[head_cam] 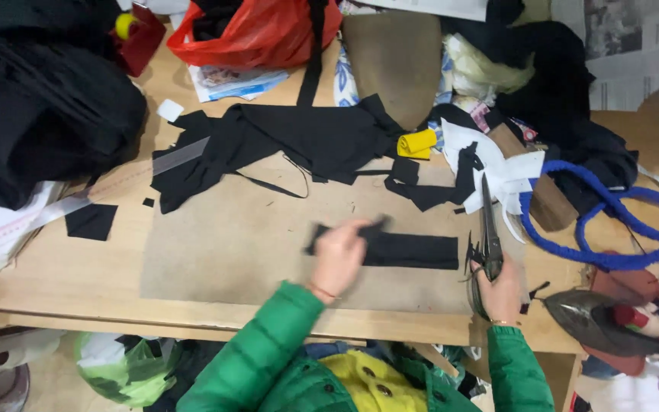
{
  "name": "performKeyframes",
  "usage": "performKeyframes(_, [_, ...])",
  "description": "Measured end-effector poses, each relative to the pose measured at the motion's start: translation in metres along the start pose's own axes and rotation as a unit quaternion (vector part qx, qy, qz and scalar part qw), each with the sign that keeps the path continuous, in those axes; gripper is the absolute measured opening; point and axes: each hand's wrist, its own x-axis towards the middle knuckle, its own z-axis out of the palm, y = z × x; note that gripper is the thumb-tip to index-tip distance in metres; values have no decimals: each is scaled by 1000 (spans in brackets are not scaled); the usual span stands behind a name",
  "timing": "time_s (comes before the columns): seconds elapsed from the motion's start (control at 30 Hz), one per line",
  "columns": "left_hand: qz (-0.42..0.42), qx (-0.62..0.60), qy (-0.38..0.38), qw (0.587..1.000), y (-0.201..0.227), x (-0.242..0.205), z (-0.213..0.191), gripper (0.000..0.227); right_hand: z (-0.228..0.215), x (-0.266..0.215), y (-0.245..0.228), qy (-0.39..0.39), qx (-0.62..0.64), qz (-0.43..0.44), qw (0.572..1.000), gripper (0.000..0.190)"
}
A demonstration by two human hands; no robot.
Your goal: The person uses shears to cut a strip of black fabric on a wooden table. They then unfold a larger piece of black fabric, smooth it out, and cut along its edge using the shears. The person also handles smaller pieces of fabric and a cardboard template during the process.
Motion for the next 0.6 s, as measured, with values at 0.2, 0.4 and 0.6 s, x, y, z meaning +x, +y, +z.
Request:
performKeyframes(0.2, [245, 184, -142, 941, -28, -18, 104, 31, -1, -1, 9, 16, -81, -74, 994, 74])
performKeyframes(0.4, [258, 344, -153, 890, -39, -27, 105, 84, 0, 17, 20, -65, -124, -36, 990, 91])
performKeyframes(0.6, [275, 262, -215, 900, -45, -15, 46, 49, 8, 33, 42, -33, 3, -81, 996, 53])
